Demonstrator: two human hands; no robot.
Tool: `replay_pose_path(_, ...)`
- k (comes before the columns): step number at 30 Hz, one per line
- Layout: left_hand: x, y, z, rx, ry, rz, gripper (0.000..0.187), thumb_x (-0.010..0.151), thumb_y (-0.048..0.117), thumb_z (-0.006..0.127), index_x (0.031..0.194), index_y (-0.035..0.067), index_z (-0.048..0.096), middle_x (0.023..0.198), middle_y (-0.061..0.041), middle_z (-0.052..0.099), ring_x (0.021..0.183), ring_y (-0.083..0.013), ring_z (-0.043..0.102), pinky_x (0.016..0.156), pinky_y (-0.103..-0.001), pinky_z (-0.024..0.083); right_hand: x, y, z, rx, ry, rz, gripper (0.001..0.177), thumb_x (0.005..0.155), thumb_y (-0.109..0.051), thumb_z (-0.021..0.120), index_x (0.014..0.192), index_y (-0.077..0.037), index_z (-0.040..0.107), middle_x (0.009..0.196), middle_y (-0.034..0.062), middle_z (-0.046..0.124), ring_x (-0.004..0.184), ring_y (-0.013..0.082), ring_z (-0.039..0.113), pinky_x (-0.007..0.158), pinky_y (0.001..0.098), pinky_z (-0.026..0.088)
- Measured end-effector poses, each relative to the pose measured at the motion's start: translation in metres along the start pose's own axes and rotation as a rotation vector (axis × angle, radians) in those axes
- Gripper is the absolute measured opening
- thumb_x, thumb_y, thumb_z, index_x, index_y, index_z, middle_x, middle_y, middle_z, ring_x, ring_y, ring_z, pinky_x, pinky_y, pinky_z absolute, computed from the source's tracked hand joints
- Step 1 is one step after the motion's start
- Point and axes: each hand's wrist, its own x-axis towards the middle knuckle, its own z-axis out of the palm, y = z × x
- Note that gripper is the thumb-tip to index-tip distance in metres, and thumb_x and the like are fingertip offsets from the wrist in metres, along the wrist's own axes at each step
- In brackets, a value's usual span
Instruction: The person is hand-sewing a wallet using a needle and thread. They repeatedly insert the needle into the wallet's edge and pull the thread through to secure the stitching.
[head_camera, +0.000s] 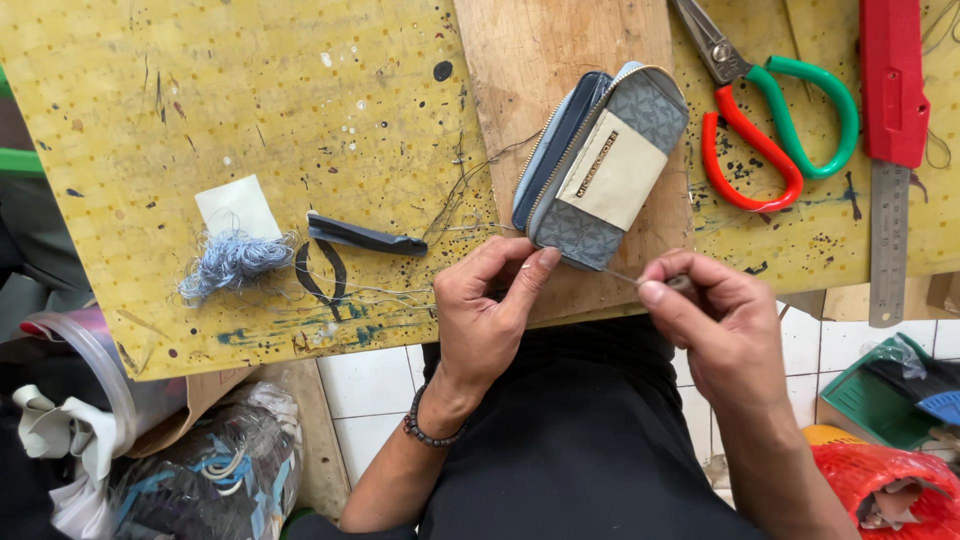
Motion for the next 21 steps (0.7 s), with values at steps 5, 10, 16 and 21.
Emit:
replay_pose_path(5, -0.005, 0.009, 0.002, 0.006, 0.123, 0.010, 0.030, 0.089, 0.004, 0.084, 0.117, 0.003, 0.074, 0.054, 0.001, 0.046, 0.056, -0.0032, 0.036, 0.049, -0.021, 0.036, 0.013, -0.011, 0.006, 0.016, 0.036, -0.006, 0.005, 0.095, 0.001, 0.070, 0.095, 0.006, 0.070, 0.063, 0.0038, 0.051, 0.051, 0.0027, 0.045, 0.048, 0.0182, 0.040)
replay_pose_path(10, -0.004, 0.007, -0.002, 0.218, 0.182, 0.412, 0.024, 0.087, -0.005, 0.083, 0.109, 0.004, 0.081, 0.047, 0.002, 0.045, 0.040, -0.0094, 0.037, 0.042, -0.025, 0.038, 0.018, -0.021, 0.017, 0.006, -0.003, 0.025, 0.006, 0.096, -0.002, 0.071, 0.097, 0.005, 0.072, 0.059, 0.0013, 0.049, 0.053, 0.0014, 0.043, 0.048, 0.0163, 0.039)
replay_pose_path(16, -0.006, -0.009, -0.009, 0.517, 0.145, 0.710, 0.034, 0.087, -0.013, 0.073, 0.111, 0.010, 0.084, 0.069, -0.001, 0.040, 0.056, -0.0170, 0.038, 0.054, -0.031, 0.045, 0.017, -0.017, 0.022, -0.043, -0.050, -0.005, 0.006, 0.097, -0.005, 0.073, 0.096, 0.000, 0.077, 0.070, 0.0038, 0.060, 0.063, 0.0025, 0.045, 0.057, 0.0167, 0.042)
replay_pose_path(21, -0.003, -0.013, -0.006, 0.561, 0.123, 0.792, 0.027, 0.084, 0.007, 0.085, 0.110, 0.016, 0.084, 0.072, 0.001, 0.037, 0.057, -0.0167, 0.039, 0.053, -0.034, 0.044, 0.015, -0.014, 0.021, -0.070, -0.072, -0.032, 0.007, 0.098, -0.006, 0.073, 0.096, 0.000, 0.076, 0.073, 0.0044, 0.063, 0.066, 0.0021, 0.045, 0.058, 0.0172, 0.042)
